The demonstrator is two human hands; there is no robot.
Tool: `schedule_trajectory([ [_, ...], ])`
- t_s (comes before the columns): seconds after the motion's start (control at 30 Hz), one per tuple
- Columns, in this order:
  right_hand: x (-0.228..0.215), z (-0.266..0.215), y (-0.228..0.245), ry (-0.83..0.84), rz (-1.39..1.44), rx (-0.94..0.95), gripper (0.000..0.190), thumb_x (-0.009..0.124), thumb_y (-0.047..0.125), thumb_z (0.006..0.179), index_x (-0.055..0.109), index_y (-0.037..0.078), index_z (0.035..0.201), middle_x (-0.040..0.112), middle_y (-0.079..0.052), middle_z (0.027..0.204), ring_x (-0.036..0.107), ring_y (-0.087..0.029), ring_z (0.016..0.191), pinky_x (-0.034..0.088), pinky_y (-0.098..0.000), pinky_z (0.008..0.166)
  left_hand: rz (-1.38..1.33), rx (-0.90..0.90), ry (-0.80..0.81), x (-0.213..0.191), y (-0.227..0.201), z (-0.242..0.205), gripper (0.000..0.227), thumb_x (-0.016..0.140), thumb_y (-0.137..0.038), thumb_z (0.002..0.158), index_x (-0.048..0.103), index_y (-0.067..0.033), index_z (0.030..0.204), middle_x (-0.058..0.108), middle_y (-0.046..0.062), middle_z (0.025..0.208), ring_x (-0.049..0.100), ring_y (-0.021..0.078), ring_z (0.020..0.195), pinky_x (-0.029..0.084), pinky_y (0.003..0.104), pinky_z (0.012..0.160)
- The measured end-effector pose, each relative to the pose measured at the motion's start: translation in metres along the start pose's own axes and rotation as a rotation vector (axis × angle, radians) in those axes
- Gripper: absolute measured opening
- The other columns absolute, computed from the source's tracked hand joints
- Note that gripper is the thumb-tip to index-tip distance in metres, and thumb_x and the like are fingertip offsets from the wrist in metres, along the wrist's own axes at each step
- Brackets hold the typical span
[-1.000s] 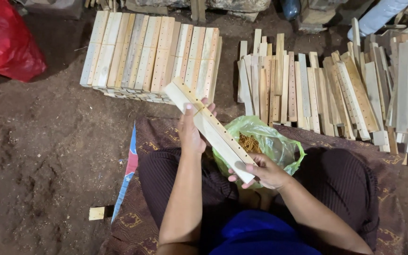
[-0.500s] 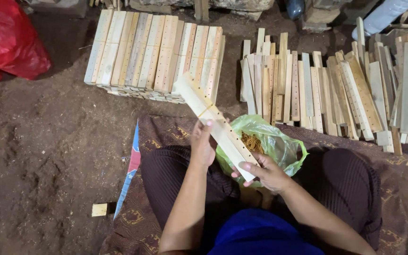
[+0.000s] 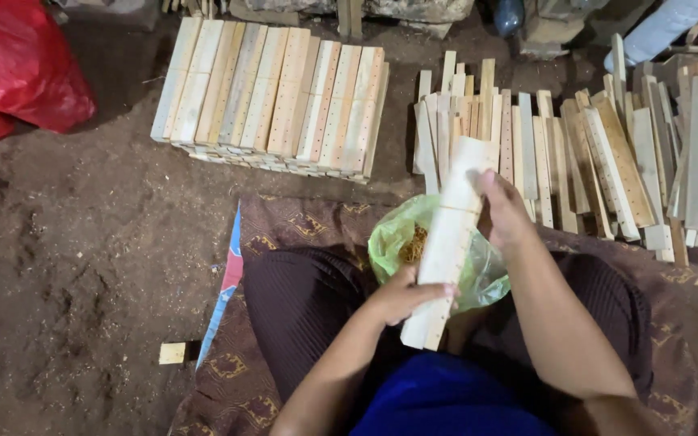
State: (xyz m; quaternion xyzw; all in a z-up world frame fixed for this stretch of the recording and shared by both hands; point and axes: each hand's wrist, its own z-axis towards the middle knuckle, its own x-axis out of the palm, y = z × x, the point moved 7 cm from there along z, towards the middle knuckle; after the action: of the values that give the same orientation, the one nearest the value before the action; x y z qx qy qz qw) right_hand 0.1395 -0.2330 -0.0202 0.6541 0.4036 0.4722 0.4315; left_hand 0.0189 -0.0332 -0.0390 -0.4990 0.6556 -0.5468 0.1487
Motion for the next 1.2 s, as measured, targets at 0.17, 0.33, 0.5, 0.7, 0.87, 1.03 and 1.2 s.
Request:
schedule_trajectory([
  [0.17, 0.011, 0.006, 0.062, -0.011, 0.161, 0.007, 0.037, 0.059, 0.04, 0.102, 0.071, 0.005, 0.104, 0.076, -0.015, 0.1, 0.078, -0.025, 0.088, 0.067, -0.0408, 0.083, -0.141, -0.001, 0.024, 0.003, 0.011, -0.011, 0.061, 0.086, -0.02, 0.085, 0.056, 0.0117, 0.128, 0.067, 0.03, 0.107, 0.071, 0.0423, 0.093, 0.063, 0.052, 0.075],
  [0.33, -0.007, -0.009, 0.057, -0.151, 0.372, -0.034, 0.048, 0.054, 0.046, 0.1, 0.067, 0.003, 0.117, 0.077, -0.008, 0.11, 0.077, -0.019, 0.103, 0.064, -0.0368, 0.103, -0.279, -0.024, -0.07, -0.008, 0.014, -0.024, 0.063, 0.088, -0.012, 0.081, 0.053, 0.0146, 0.126, 0.067, 0.027, 0.103, 0.073, 0.0428, 0.092, 0.063, 0.052, 0.077],
  [0.5, 0.027, -0.046, -0.013, -0.154, 0.46, 0.158, 0.028, 0.056, 0.034, 0.105, 0.065, 0.008, 0.108, 0.073, -0.015, 0.119, 0.074, -0.031, 0.108, 0.058, -0.0491, 0.101, -0.321, -0.024, -0.152, -0.016, 0.014, -0.023, 0.057, 0.087, -0.008, 0.082, 0.054, 0.019, 0.121, 0.068, 0.031, 0.095, 0.075, 0.0424, 0.085, 0.066, 0.05, 0.073],
  [0.7, -0.017, -0.004, -0.023, -0.028, 0.38, 0.234, 0.04, 0.052, 0.05, 0.103, 0.067, 0.018, 0.121, 0.069, -0.009, 0.131, 0.068, -0.027, 0.119, 0.052, -0.0506, 0.109, -0.295, -0.042, -0.121, -0.011, 0.021, -0.041, 0.056, 0.088, -0.011, 0.083, 0.056, 0.0178, 0.119, 0.069, 0.034, 0.101, 0.074, 0.0431, 0.091, 0.064, 0.053, 0.08],
  [0.87, 0.027, -0.04, 0.016, -0.137, 0.321, 0.209, 0.026, 0.052, 0.032, 0.106, 0.065, 0.011, 0.111, 0.075, -0.007, 0.103, 0.075, -0.02, 0.095, 0.06, -0.04, 0.098, -0.288, -0.017, -0.168, -0.009, 0.021, -0.029, 0.048, 0.086, -0.007, 0.083, 0.059, 0.016, 0.114, 0.07, 0.028, 0.093, 0.075, 0.0404, 0.087, 0.066, 0.05, 0.076],
  [1.03, 0.05, -0.063, -0.031, 0.04, 0.263, 0.306, 0.038, 0.066, 0.044, 0.096, 0.068, 0.01, 0.113, 0.074, -0.014, 0.109, 0.074, -0.029, 0.101, 0.056, -0.0491, 0.103, -0.328, 0.005, -0.224, -0.009, 0.015, -0.032, 0.045, 0.086, -0.007, 0.083, 0.059, 0.016, 0.111, 0.07, 0.029, 0.092, 0.074, 0.0425, 0.088, 0.066, 0.051, 0.076],
  [1.2, 0.052, -0.049, -0.015, 0.075, 0.39, 0.301, 0.054, 0.062, 0.06, 0.093, 0.066, 0.01, 0.111, 0.075, -0.009, 0.108, 0.074, -0.024, 0.104, 0.059, -0.0457, 0.102, -0.327, -0.009, -0.212, -0.004, 0.006, -0.039, 0.041, 0.084, -0.007, 0.085, 0.06, 0.0133, 0.112, 0.071, 0.028, 0.095, 0.075, 0.0383, 0.089, 0.067, 0.047, 0.077],
])
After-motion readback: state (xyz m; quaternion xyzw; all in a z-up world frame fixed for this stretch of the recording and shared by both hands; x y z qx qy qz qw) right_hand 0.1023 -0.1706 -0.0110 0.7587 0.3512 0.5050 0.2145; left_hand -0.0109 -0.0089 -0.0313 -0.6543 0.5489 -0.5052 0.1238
